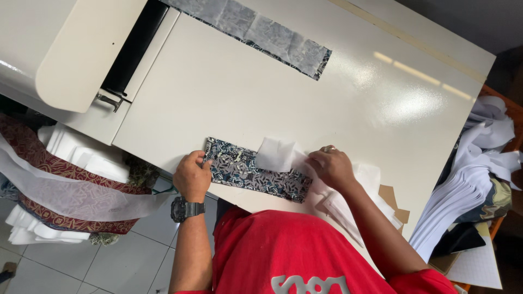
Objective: The person places patterned fabric strips on a white table and lays translucent white fabric pieces on top, smoothing and aligning them. The person repeats this process with additional strips and translucent pieces, arranging them in parallel rows.
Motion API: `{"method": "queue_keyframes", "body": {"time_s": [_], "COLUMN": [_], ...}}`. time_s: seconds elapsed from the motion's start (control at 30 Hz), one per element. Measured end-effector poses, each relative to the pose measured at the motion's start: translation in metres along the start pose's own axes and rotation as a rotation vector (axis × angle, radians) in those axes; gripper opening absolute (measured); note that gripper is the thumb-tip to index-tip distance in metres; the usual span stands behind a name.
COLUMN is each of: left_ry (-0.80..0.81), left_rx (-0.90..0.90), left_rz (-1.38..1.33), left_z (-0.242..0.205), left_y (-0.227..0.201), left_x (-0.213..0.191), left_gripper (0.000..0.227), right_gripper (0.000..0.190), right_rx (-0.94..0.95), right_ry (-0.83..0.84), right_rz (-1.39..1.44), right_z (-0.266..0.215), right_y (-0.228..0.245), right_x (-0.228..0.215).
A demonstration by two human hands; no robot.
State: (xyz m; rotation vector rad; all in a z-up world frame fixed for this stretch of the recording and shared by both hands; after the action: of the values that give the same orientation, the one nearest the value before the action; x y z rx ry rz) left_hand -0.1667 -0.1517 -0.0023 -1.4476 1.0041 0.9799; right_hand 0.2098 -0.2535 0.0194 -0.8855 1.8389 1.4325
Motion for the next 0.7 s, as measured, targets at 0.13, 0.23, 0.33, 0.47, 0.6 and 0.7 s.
{"method": "queue_keyframes", "body": {"time_s": [0.13,0.23,0.33,0.47,0.6,0.7], "left_ry": [-0.144,-0.262,-0.168,0.078,0.054,0.244], "left_rx": [0.076,0.172,0.168,0.084,0.240,0.367], "left_rz": [0.031,0.094,0.072,0.095,-0.137,-0.463], "left_z": [-0.003,-0.008,-0.008,-0.004,-0.007,-0.021], "left_y": [-0.003,-0.015,-0.025,-0.030,-0.052,-0.086], "left_x": [-0.008,-0.015,-0.010,0.002,-0.025,-0.059], "left_gripper": [0.023,0.022,0.029,0.030,0.023,0.018], "right_gripper": [0.026,0.031,0.033,0.036,0.062,0.070], "right_rx": [0.333,0.422,0.537,0.638,0.563,0.523], "right_ry": [-0.089,-0.225,-0.225,-0.163,-0.206,-0.307], "right_rz": [0.224,0.190,0.066,0.083,0.011,0.039], "right_z": [-0.024,-0.065,-0.098,-0.126,-0.136,-0.130], "right_y": [-0.041,-0.064,-0.080,-0.086,-0.072,-0.050], "right_x": [-0.040,-0.087,-0.105,-0.092,-0.108,-0.129]}}
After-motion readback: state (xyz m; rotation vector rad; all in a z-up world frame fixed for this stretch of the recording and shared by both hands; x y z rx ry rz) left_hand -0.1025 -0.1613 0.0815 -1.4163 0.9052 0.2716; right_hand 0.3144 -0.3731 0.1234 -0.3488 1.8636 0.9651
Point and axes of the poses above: each hand's wrist, its own z-axis towards the middle knuckle, its own x-axis out of the palm, y = z × x, the point moved 5 cm from there along z, towards the middle knuckle, and after that the axes turned 14 degrees about z, right-handed, at the moved point
